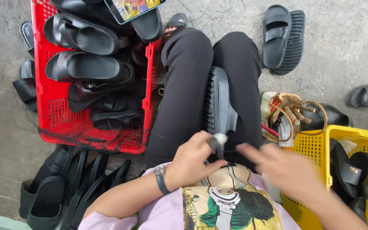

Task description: Hand-stitching a shoe sole using a hook needle and thread to repair footwear.

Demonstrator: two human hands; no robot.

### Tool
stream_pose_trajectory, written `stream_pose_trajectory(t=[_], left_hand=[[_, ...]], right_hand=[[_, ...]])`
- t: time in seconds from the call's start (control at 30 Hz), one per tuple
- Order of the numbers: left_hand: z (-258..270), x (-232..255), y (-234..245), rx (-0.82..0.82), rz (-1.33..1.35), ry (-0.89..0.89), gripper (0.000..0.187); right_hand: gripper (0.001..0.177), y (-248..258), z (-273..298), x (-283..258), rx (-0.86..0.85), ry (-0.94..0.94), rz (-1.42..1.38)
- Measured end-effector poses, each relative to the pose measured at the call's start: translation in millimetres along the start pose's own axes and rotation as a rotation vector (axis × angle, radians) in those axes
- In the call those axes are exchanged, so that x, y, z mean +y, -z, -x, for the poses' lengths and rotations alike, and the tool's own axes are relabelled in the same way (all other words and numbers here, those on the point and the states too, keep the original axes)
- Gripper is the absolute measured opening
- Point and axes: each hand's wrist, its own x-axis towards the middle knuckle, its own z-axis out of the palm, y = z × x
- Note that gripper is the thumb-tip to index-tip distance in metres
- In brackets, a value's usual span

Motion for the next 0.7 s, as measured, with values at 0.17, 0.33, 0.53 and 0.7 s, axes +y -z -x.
stream_pose_trajectory(t=[0.17, 0.33, 0.53, 0.7], left_hand=[[-3, 1, -3, -0.033, -0.133, -0.296, 0.005], [4, -3, 12, -0.085, -0.1, -0.494, 0.007], [6, -4, 12, -0.124, -0.065, -0.467, 0.003], [10, -10, 2, -0.055, -0.089, -0.293, 0.025]], right_hand=[[0.041, -8, 5, -5, 0.136, 0.049, -0.394], [0.04, -21, -12, -14, 0.157, 0.118, -0.398], [0.017, -75, 87, 66, 0.566, -1.095, -1.24], [0.022, 64, -24, 51, 0.433, -0.459, -0.611]])
